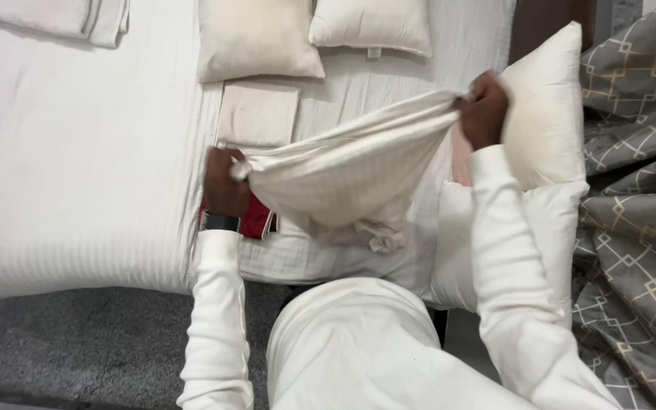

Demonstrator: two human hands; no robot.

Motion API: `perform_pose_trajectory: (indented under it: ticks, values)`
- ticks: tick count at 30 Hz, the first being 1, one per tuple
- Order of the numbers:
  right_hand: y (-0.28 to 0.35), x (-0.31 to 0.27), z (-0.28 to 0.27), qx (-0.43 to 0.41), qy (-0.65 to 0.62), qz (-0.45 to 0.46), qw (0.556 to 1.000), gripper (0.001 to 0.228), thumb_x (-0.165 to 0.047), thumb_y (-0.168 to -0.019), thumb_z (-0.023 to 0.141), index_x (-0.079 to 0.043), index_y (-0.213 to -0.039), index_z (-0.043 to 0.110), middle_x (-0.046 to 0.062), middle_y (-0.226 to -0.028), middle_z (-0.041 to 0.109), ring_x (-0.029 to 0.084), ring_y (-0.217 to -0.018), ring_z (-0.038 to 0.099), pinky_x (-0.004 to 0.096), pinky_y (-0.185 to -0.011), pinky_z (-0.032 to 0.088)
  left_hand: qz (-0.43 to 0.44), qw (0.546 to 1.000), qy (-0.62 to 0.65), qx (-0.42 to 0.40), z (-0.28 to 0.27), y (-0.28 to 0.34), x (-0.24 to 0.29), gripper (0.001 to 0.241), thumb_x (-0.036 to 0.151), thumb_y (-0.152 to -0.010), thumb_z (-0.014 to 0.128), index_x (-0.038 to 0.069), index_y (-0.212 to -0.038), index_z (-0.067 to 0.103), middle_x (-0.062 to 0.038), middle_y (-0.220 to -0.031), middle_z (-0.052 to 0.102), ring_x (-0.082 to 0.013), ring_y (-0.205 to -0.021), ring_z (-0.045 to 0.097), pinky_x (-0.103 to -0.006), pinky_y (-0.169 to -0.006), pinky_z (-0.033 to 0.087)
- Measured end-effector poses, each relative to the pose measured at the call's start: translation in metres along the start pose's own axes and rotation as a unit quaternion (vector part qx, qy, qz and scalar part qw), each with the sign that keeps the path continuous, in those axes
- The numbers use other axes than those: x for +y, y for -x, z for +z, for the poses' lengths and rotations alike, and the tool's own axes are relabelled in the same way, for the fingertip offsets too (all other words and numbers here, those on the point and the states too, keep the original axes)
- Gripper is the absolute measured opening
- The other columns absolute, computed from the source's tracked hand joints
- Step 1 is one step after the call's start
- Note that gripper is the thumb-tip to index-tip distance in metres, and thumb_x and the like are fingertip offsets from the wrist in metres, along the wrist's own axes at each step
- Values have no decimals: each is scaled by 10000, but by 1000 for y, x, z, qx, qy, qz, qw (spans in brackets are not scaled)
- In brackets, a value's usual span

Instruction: The person lies on a bed and puts pillowcases on several pillows by hand. They handle a white pillowcase and a multi-colored pillowcase, inserting the pillows and adjusting the fabric to fit.

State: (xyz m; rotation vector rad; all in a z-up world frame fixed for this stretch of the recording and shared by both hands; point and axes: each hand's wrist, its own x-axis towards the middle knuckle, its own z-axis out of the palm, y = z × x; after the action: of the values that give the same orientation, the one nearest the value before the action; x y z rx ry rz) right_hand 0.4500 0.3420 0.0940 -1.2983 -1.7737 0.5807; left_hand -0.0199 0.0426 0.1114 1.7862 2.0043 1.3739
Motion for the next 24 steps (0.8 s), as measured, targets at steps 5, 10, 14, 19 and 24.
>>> perform_pose_trajectory:
  ticks: [5, 10, 14, 19, 24]
  values:
    - [-6, -172, -113, 177, -82, -150, 969, 301, 72, -920, 726, -92, -919, 474, 9, -858, 467, 145, -752, 442, 285, -714, 420, 9, 979, -91, 182, -74, -74, 115, 379, 35, -834, 801, 11, -1196, 692, -117, -914, 495, -285, -767, 520, -414, -648, 444]
    - [40, -194, -153, 371, 13, -286, 883, 344, -237, -1099, 769, -40, -977, 515, 100, -889, 526, 230, -786, 511, 338, -728, 465, -4, 987, 32, 156, -71, -63, 111, 145, 146, -1025, 811, 50, -1077, 715, -69, -933, 713, -172, -850, 703, -305, -740, 543]
    - [117, -141, -93, 265, 139, -188, 935, 161, -136, -976, 696, -47, -1024, 571, 130, -985, 559, 302, -878, 564, 378, -796, 497, -152, 983, 92, 38, 4, 21, 18, 170, 138, -890, 771, 38, -1020, 726, -116, -851, 745, -222, -783, 712, -355, -678, 533]
    - [262, -12, -26, -100, 285, 185, 935, 318, 4, -766, 687, -151, -1031, 604, 114, -1091, 702, 367, -1019, 683, 448, -876, 549, -347, 915, 83, -188, 114, 182, -81, 401, 119, -733, 861, 26, -1109, 754, -183, -931, 778, -280, -854, 750, -405, -782, 575]
    - [366, 27, -13, -284, 298, 397, 820, 351, -110, -828, 730, -137, -1140, 571, 117, -1094, 716, 350, -1045, 685, 453, -927, 539, -348, 919, 86, -165, 129, 230, -64, 330, -50, -705, 734, -16, -1032, 718, -164, -907, 757, -268, -840, 724, -395, -780, 578]
